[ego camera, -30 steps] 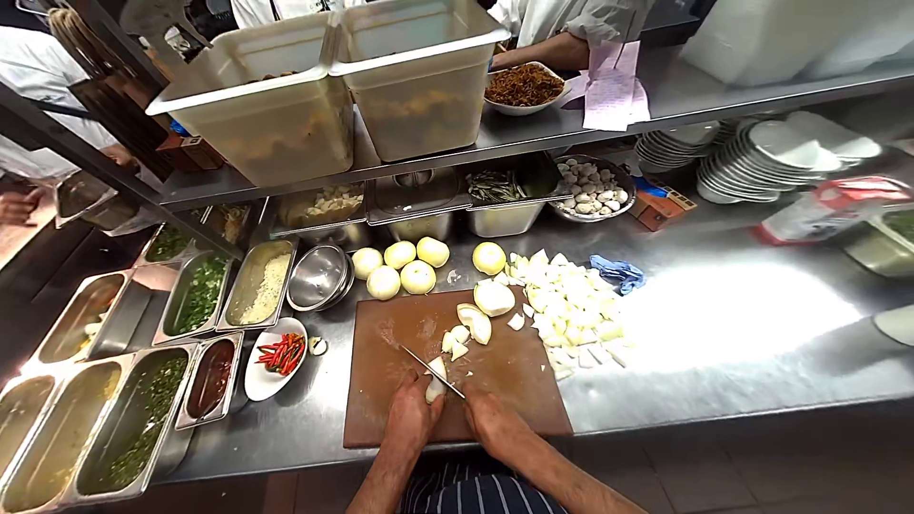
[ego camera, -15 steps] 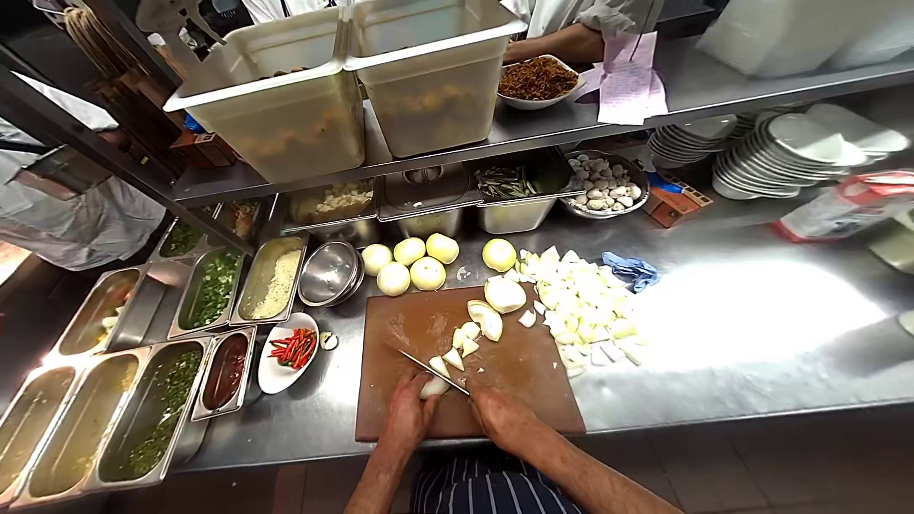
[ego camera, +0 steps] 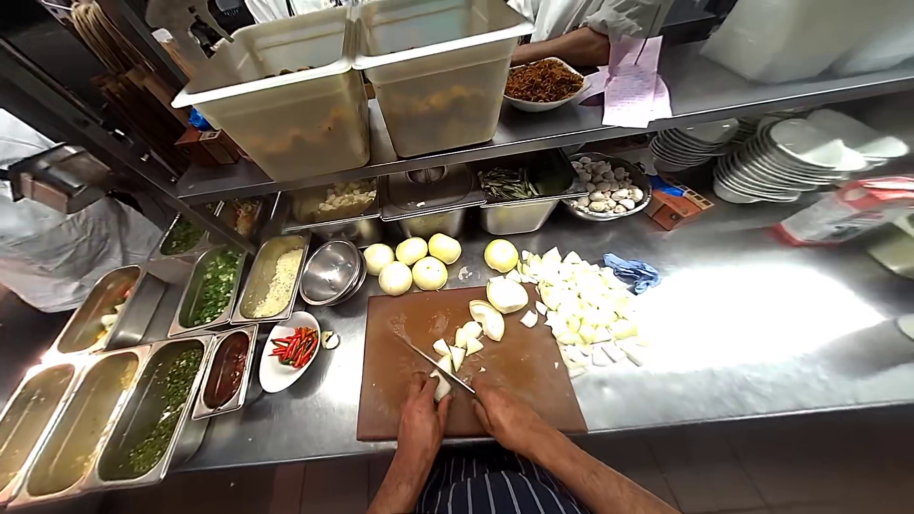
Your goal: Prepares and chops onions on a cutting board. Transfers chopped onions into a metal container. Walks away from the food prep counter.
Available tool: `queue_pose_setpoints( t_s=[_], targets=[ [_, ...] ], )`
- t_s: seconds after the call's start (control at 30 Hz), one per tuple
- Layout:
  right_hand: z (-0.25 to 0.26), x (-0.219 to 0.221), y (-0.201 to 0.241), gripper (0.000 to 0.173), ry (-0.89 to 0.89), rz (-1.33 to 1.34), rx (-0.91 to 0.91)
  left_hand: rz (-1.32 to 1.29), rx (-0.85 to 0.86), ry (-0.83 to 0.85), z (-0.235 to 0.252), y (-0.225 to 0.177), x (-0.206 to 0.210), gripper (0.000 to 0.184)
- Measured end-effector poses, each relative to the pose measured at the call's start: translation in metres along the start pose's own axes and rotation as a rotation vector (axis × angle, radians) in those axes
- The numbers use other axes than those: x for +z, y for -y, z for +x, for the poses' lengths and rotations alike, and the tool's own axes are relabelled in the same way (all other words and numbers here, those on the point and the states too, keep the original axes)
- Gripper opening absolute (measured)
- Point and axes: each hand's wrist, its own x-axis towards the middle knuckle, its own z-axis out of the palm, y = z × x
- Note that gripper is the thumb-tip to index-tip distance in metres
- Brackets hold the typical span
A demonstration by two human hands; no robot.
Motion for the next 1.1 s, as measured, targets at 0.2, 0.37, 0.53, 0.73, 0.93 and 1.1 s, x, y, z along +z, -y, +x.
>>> queue_pose_setpoints(
  t_s=[0.2, 0.37, 0.53, 0.73, 0.93, 1.1],
  targets=[
    [-0.04, -0.044, 0.03, 0.035, 0.095, -0.135, 0.011, -0.054, 0.204, -0.116, -0.001, 0.024, 0.001, 0.019],
    [-0.017, -0.024, 0.037, 0.036, 0.136, -0.119, 0.039, -0.053, 0.24, -0.194, 0.001, 0.024, 0.005, 0.016],
    [0.01, 0.01, -0.004, 0.04, -0.078, 0.113, -0.151, -0.101, 0.231, -0.173, 0.003, 0.018, 0.01, 0.018],
    [-0.041, -0.004, -0.07, 0.042, -0.437, 0.508, 0.053, 0.005, 0.199, -0.032, 0.074, -0.038, -0.028, 0.034],
    [-0.091, 0.006, -0.113, 0.038, -0.322, 0.763, 0.181, 0.337, 0.128, 0.464, 0.145, -0.088, -0.028, 0.049],
    [-0.128, 0.004, -0.13, 0.037, -0.027, 0.606, 0.05, 0.092, 0.134, 0.486, 0.158, -0.069, -0.045, 0.032]
  ],
)
